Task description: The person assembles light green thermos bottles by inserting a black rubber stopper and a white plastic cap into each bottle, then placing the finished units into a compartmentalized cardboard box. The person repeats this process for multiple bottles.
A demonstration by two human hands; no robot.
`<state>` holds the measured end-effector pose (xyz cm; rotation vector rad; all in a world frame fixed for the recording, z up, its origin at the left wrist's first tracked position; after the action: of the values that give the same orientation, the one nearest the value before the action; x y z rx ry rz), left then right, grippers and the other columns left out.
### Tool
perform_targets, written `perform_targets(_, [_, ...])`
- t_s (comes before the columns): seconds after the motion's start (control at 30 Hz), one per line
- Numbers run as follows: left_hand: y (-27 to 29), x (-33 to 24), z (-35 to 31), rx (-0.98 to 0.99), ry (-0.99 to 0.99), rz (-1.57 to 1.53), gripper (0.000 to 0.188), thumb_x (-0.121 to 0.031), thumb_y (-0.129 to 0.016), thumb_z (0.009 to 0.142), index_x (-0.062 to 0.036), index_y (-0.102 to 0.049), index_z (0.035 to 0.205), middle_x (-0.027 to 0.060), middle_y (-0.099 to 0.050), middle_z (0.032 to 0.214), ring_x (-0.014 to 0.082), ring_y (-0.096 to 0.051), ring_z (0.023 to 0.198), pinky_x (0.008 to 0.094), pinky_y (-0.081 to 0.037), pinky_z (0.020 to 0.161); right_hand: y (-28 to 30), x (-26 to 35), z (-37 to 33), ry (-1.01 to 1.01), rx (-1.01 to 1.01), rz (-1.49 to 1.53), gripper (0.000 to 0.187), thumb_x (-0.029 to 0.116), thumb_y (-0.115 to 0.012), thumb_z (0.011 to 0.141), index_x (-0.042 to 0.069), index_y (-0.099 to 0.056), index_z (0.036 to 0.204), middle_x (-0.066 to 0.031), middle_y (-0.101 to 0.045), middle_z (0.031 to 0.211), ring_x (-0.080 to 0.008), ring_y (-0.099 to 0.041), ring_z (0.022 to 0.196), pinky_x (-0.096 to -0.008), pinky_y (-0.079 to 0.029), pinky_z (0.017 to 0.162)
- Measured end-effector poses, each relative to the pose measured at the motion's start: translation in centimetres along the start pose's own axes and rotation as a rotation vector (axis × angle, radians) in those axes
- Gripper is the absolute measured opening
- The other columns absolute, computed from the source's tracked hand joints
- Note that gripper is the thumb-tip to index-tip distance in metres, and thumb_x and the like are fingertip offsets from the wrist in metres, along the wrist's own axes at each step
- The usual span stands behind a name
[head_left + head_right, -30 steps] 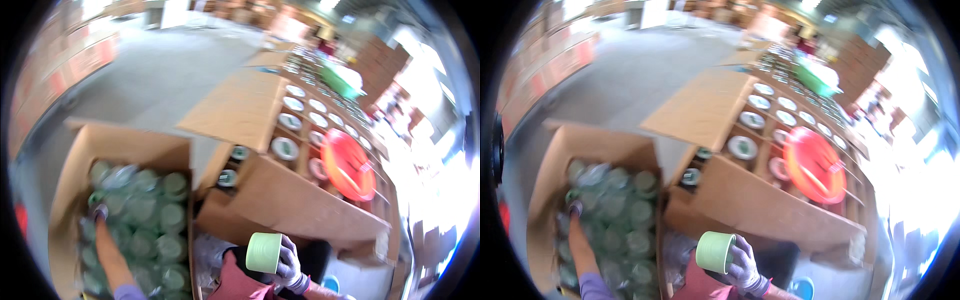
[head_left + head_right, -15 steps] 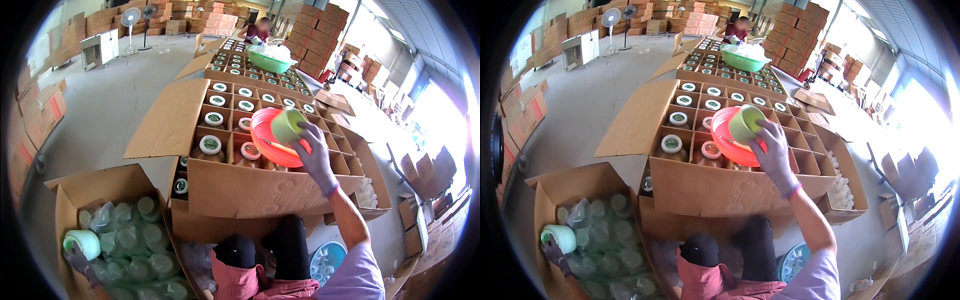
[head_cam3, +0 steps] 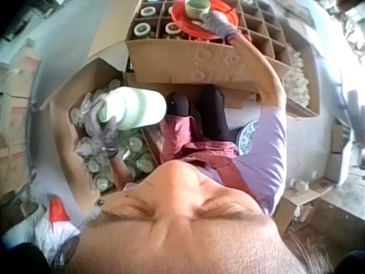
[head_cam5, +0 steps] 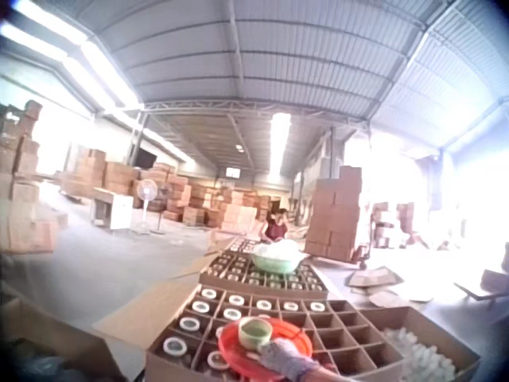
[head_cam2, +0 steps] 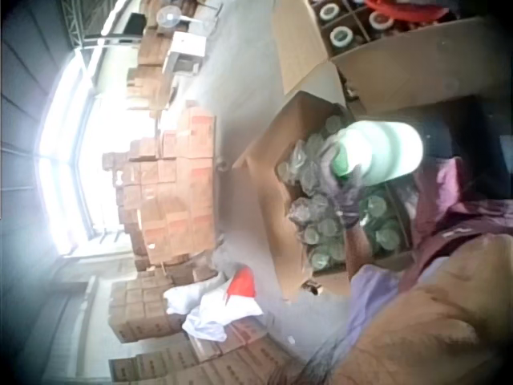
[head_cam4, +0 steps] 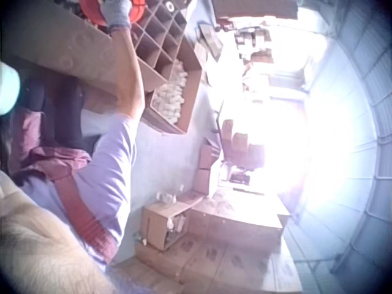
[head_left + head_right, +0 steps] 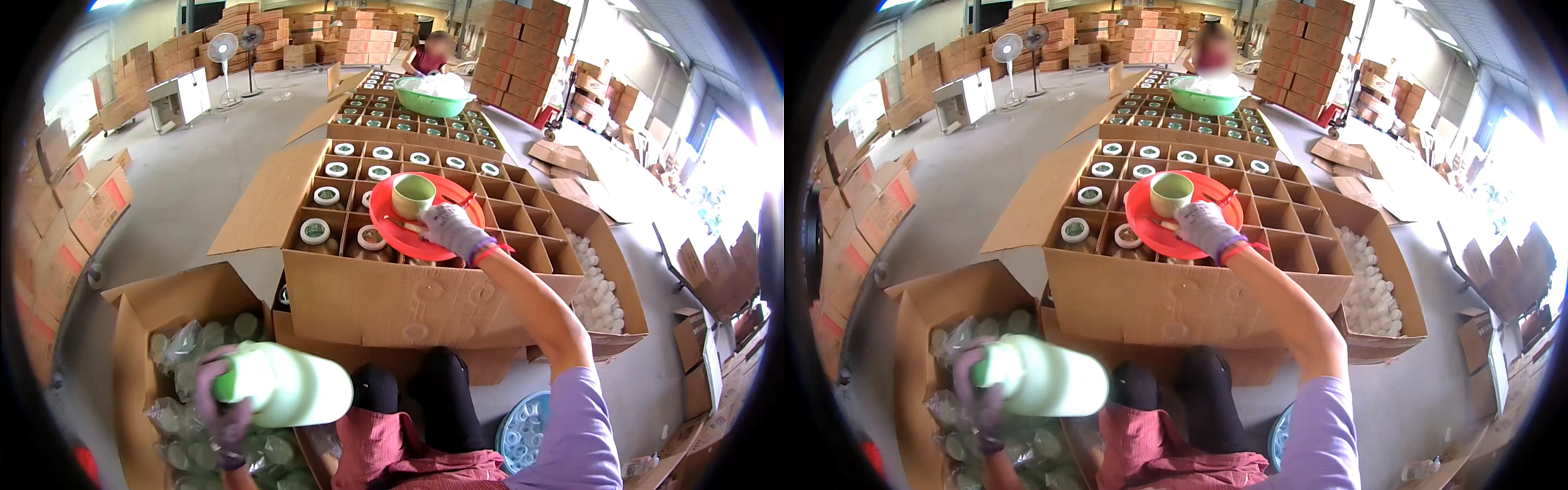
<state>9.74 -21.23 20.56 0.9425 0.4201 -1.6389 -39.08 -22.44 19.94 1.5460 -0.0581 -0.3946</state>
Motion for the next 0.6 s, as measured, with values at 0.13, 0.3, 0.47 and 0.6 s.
perform_targets(0.13, [-8.0,-2.2,-1.0,0.335,-0.13,0.052,0.097,-0.024,-0.087,0.065,0.0038,-0.038,0.144,0.0189,-0.058,0.128,0.0331,-0.057,0.118,0.0429,-0.044,0.103,4.5,1.5,-1.4,0.029,-0.095,0.103,0.026,0.027,-0.067,0.079,0.006,-0.068,0.094,-0.0167,-0.07,0.082,-0.0346,-0.068,0.082,-0.0468,-0.054,0.073])
perform_targets(0.3, [-12.7,-2.1,-1.2,0.426,0.094,-0.118,0.118,-0.026,-0.09,0.067,0.0004,-0.014,0.154,0.0202,-0.053,0.135,0.0313,-0.053,0.125,0.0408,-0.04,0.108,11.9,2.9,-13.4,0.389,-0.636,0.56,0.021,0.009,-0.064,0.083,0.003,-0.059,0.102,-0.0128,-0.061,0.085,-0.0326,-0.061,0.076,-0.0405,-0.051,0.071])
perform_targets(0.47, [-17.1,-1.8,0.4,0.541,0.188,-0.021,0.098,-0.032,-0.092,0.062,-0.0021,-0.043,0.141,0.0154,-0.054,0.134,0.0318,-0.049,0.128,0.0403,-0.039,0.109,6.6,6.5,-21.2,0.398,-0.157,1.072,0.033,0.008,-0.058,0.092,0.005,-0.052,0.124,-0.0198,-0.063,0.106,-0.0396,-0.065,0.097,-0.0424,-0.054,0.08])
perform_targets(0.6, [-18.7,-7.0,2.3,0.69,-0.02,0.221,0.089,-0.024,-0.093,0.058,-0.0046,-0.052,0.134,0.0126,-0.053,0.133,0.0284,-0.051,0.125,0.0386,-0.039,0.108,5.1,7.7,-24.6,0.375,-0.083,1.11,0.028,0.018,-0.056,0.097,0.009,-0.053,0.123,-0.0157,-0.067,0.107,-0.0389,-0.067,0.091,-0.0428,-0.055,0.073])
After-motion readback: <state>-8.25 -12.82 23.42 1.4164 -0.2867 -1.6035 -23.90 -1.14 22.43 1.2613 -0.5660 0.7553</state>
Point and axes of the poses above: each hand's wrist, its own z-axis towards the middle knuckle, its own y-axis out of the back of the hand, x = y × z, the point moved 8 cm from there along z, towards the middle knuckle
